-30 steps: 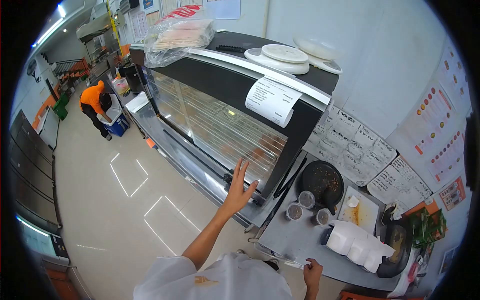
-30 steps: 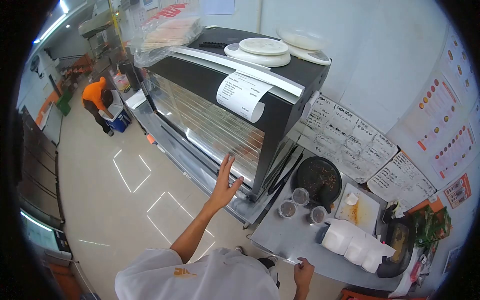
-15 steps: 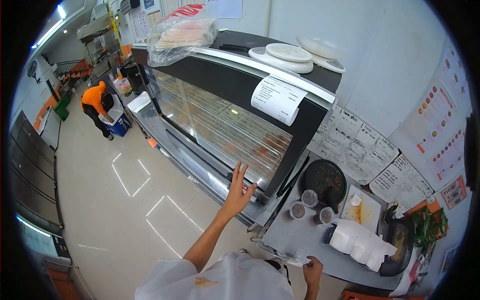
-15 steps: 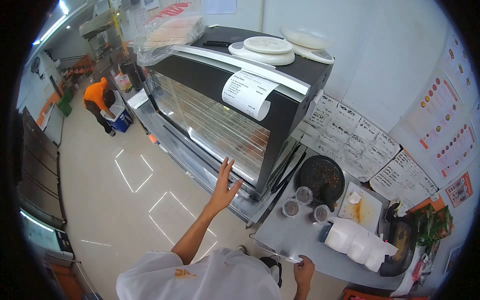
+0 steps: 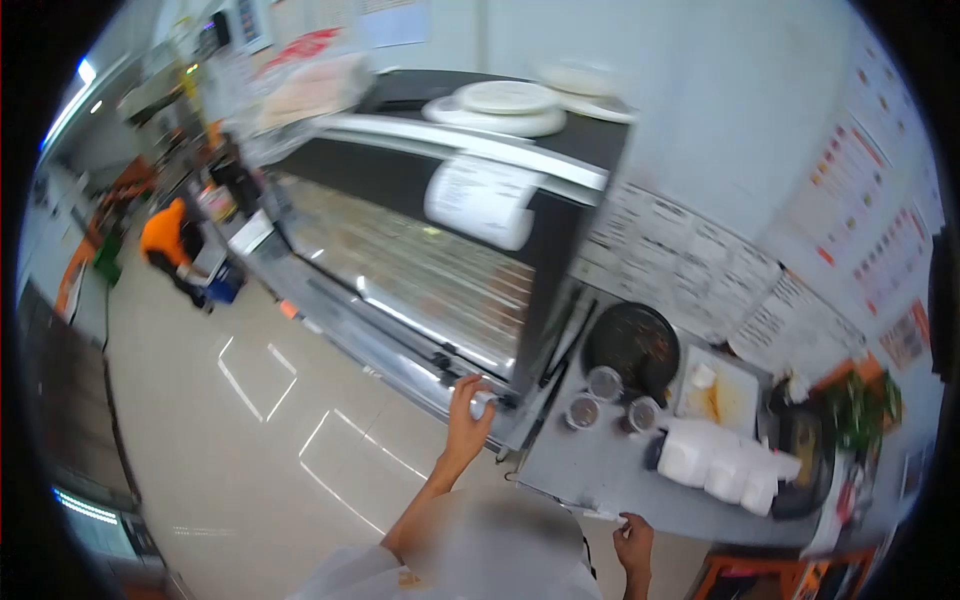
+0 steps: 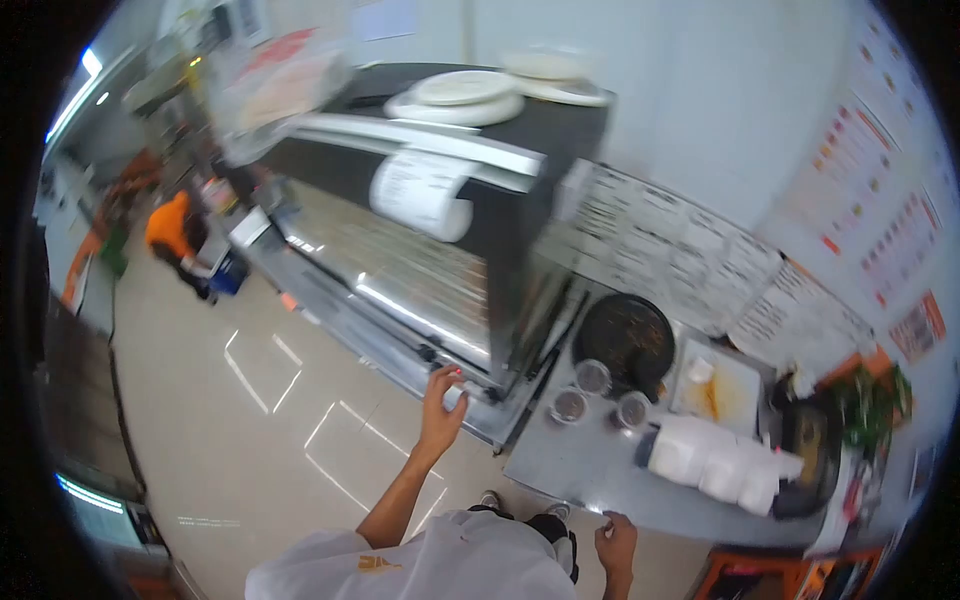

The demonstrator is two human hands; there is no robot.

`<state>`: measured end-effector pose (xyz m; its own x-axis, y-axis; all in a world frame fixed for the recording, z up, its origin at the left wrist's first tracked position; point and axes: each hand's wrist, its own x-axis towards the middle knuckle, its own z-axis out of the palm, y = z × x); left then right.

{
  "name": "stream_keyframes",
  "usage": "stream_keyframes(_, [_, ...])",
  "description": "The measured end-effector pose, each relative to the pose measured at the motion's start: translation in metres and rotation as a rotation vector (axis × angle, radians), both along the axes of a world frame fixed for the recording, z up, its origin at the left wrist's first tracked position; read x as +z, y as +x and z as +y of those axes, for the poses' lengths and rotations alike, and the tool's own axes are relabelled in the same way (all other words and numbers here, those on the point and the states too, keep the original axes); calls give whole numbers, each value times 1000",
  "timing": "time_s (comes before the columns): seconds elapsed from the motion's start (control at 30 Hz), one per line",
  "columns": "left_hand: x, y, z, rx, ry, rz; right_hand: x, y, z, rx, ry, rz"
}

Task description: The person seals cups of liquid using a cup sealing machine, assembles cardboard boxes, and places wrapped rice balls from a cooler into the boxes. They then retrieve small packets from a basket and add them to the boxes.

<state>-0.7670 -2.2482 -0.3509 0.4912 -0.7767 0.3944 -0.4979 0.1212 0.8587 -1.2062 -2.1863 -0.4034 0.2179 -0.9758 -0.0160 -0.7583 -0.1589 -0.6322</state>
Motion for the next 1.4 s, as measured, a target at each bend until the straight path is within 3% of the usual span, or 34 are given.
stream_keyframes(0.1, [-29,-35,25,-52,34,1,-14,-21,13,16,-98,18])
stream_keyframes(0.23, [-77,-100,55,-266,186,82,9,-51,22,-82,16,-105])
stream_keyframes(0.37, [-72,-207,83,-511,350,115,15,-118,77,-285,87,-135])
stream_keyframes(0.5, [-66,-336,70,-756,399,53,10,-219,133,-466,165,-144])
stream_keyframes(0.63, [-88,-480,50,-944,274,-86,-8,-344,204,-613,158,-130])
stream_keyframes(0.7, [-96,-539,48,-1060,246,-168,-1,-388,244,-751,211,-143])
stream_keyframes(0.77, [-98,-618,46,-1074,244,-24,24,-458,252,-830,116,-108])
stream_keyframes(0.83, [-97,-674,50,-1111,263,-52,48,-518,247,-870,131,-83])
stream_keyframes(0.97, [-149,-716,45,-1133,458,-93,91,-637,188,-815,-21,-131])
stream_keyframes(1.03, [-172,-724,40,-1170,284,-342,112,-688,131,-712,-83,-185])
stream_keyframes(1.1, [-169,-739,41,-1051,437,-316,128,-746,70,-647,-265,-160])
stream_keyframes(1.2, [-175,-772,28,-890,610,-242,163,-818,-29,-569,-159,-193])
stream_keyframes(1.3, [-214,-790,27,-684,717,-120,157,-895,-145,-454,-279,-30])
stream_keyframes(1.37, [-224,-789,32,-708,477,-490,148,-936,-220,-411,-298,-31])
stream_keyframes(1.4, [-224,-792,31,-688,567,-417,141,-956,-260,-389,-344,-33])
